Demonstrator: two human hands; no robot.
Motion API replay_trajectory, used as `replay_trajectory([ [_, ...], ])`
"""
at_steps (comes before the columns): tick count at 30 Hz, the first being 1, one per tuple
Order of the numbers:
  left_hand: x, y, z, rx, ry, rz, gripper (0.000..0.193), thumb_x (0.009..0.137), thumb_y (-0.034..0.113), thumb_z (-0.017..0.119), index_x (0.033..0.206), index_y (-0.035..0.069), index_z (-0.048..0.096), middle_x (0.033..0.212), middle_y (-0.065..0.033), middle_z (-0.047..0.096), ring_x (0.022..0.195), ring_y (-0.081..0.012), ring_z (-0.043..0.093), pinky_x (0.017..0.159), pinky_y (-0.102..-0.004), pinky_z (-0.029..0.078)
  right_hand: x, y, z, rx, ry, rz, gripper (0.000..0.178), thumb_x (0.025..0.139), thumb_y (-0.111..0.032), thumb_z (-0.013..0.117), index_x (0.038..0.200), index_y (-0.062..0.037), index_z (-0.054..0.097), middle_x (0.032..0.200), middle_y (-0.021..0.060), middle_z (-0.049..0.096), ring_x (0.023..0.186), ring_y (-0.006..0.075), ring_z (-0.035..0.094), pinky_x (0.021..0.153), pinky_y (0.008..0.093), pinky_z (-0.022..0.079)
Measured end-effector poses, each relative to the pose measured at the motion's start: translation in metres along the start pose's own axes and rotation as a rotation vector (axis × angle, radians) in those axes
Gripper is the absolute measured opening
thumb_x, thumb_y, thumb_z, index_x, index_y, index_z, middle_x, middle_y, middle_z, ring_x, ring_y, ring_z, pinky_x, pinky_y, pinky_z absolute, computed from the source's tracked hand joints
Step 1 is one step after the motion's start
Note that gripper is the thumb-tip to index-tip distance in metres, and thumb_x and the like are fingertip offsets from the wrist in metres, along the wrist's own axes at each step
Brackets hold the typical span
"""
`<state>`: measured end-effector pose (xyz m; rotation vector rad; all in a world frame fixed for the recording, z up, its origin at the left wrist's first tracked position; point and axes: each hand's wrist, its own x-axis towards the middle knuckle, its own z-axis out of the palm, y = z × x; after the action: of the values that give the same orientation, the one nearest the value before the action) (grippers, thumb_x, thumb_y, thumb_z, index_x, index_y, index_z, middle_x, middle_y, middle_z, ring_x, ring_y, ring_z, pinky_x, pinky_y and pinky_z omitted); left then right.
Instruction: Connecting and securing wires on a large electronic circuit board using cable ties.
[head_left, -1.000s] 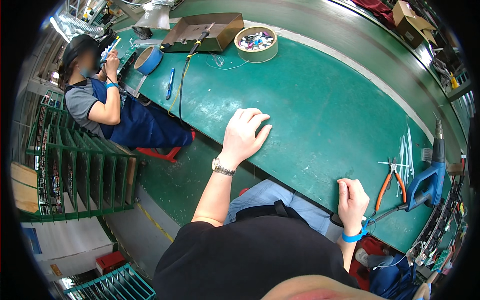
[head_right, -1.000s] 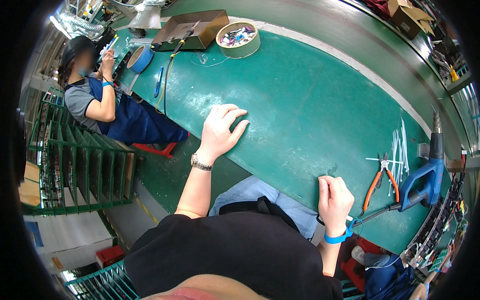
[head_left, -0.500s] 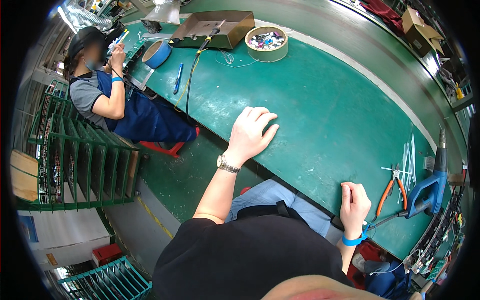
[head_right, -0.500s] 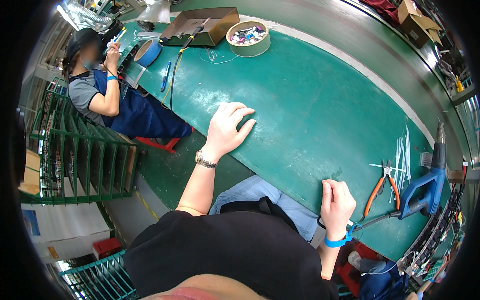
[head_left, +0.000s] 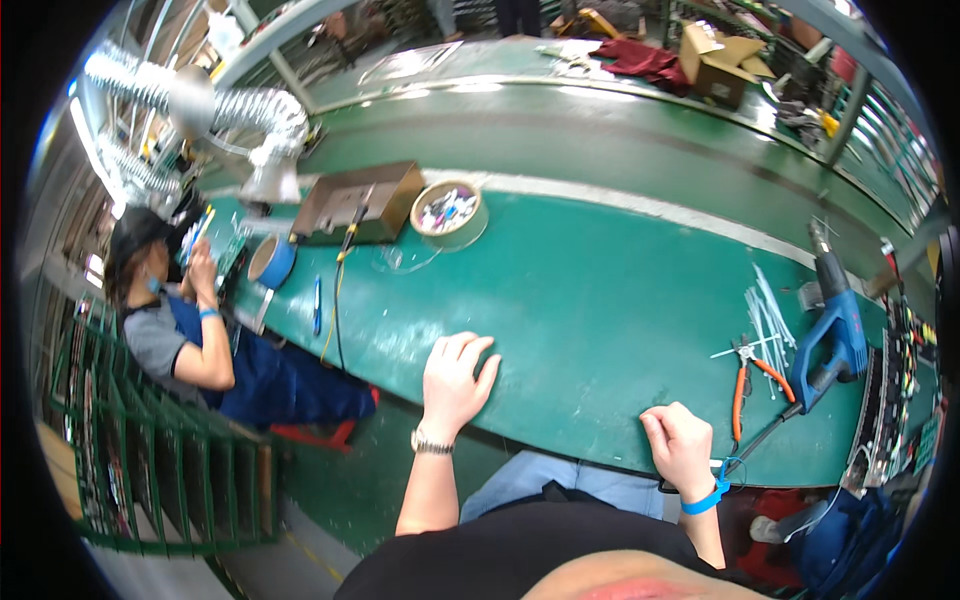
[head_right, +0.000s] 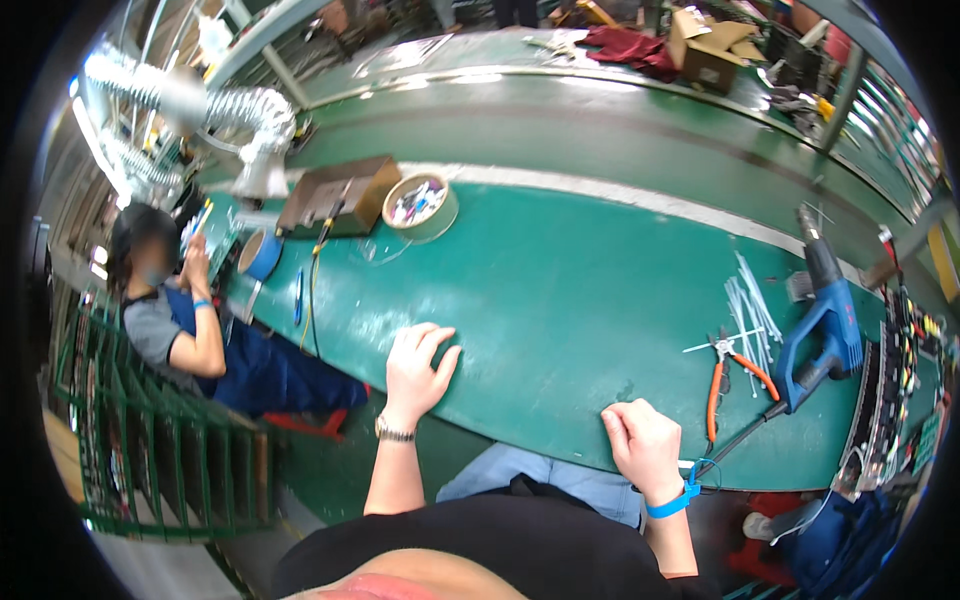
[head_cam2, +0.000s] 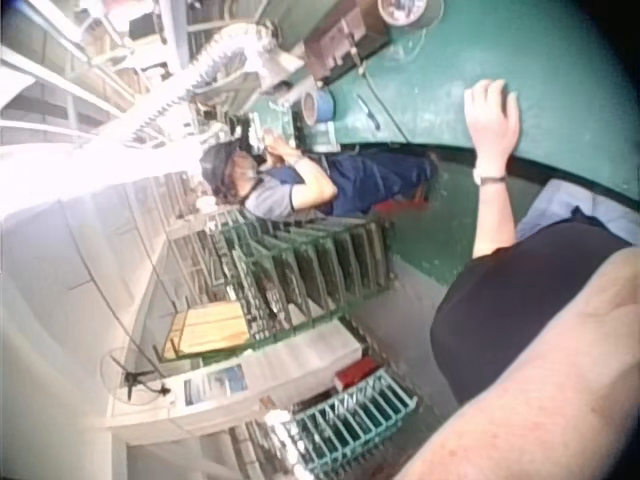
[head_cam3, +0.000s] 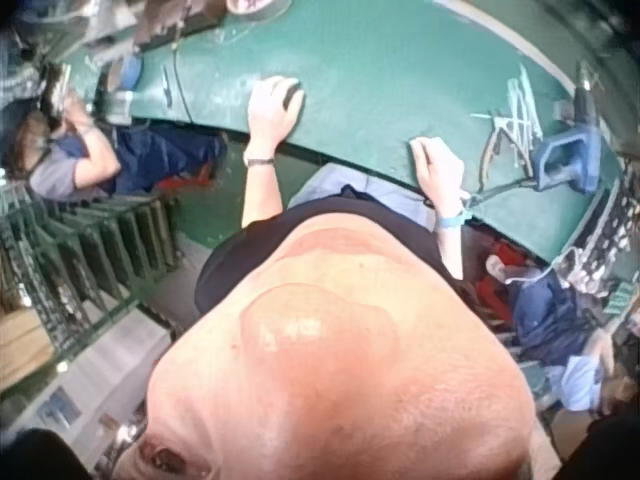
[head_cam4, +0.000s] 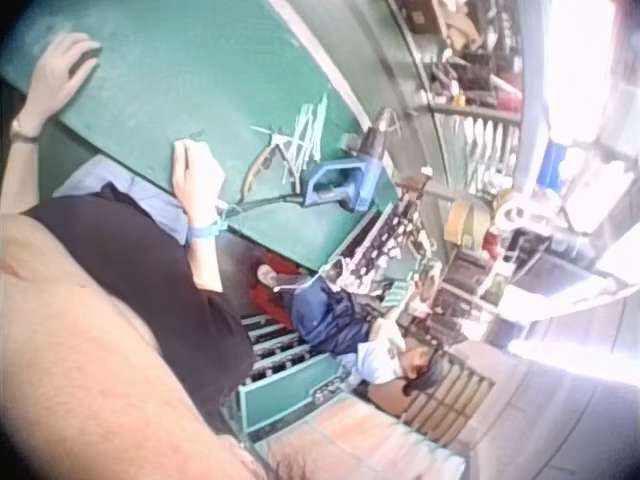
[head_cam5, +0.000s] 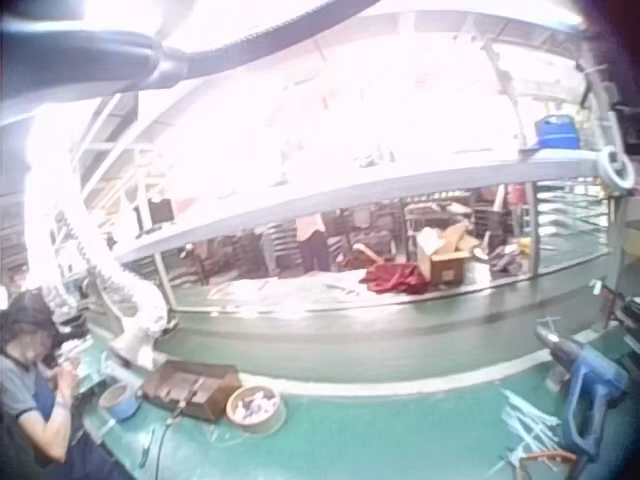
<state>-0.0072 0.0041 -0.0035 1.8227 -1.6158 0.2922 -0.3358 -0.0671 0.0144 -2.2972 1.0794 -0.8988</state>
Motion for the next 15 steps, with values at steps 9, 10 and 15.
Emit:
replay_trajectory([
  [9, 0.008, 0.000, -0.002, 0.007, -0.029, -0.006, 0.024, 0.082, 0.012, 0.078, 0.104, 0.006, 0.071, 0.103, -0.0089, 0.066, 0.094, -0.0301, 0.061, 0.081, -0.0414, 0.052, 0.003, 0.001, 0.002, -0.025, 0.049, -0.006, 0.010, 0.090, -0.015, 0.074, 0.084, -0.0083, 0.071, 0.072, 0.0057, 0.062, 0.058, 0.0257, 0.062, 0.054, 0.0363, 0.049],
  [10, 0.009, 0.000, -0.003, 0.007, -0.020, -0.001, 0.023, 0.082, 0.011, 0.078, 0.104, 0.006, 0.071, 0.103, -0.0098, 0.066, 0.092, -0.0307, 0.061, 0.080, -0.0414, 0.051, 0.004, 0.001, 0.002, -0.027, 0.048, -0.010, 0.010, 0.090, -0.015, 0.074, 0.083, -0.0084, 0.071, 0.071, 0.0057, 0.062, 0.058, 0.0256, 0.062, 0.053, 0.0363, 0.049],
  [15, 0.010, 0.001, -0.002, 0.006, -0.028, 0.002, 0.023, 0.083, 0.012, 0.077, 0.104, 0.006, 0.071, 0.104, -0.0098, 0.066, 0.093, -0.0309, 0.061, 0.080, -0.0410, 0.051, 0.004, 0.000, 0.001, -0.035, 0.053, 0.003, 0.010, 0.090, -0.015, 0.074, 0.083, -0.0087, 0.071, 0.071, 0.0055, 0.062, 0.058, 0.0255, 0.062, 0.053, 0.0362, 0.049],
])
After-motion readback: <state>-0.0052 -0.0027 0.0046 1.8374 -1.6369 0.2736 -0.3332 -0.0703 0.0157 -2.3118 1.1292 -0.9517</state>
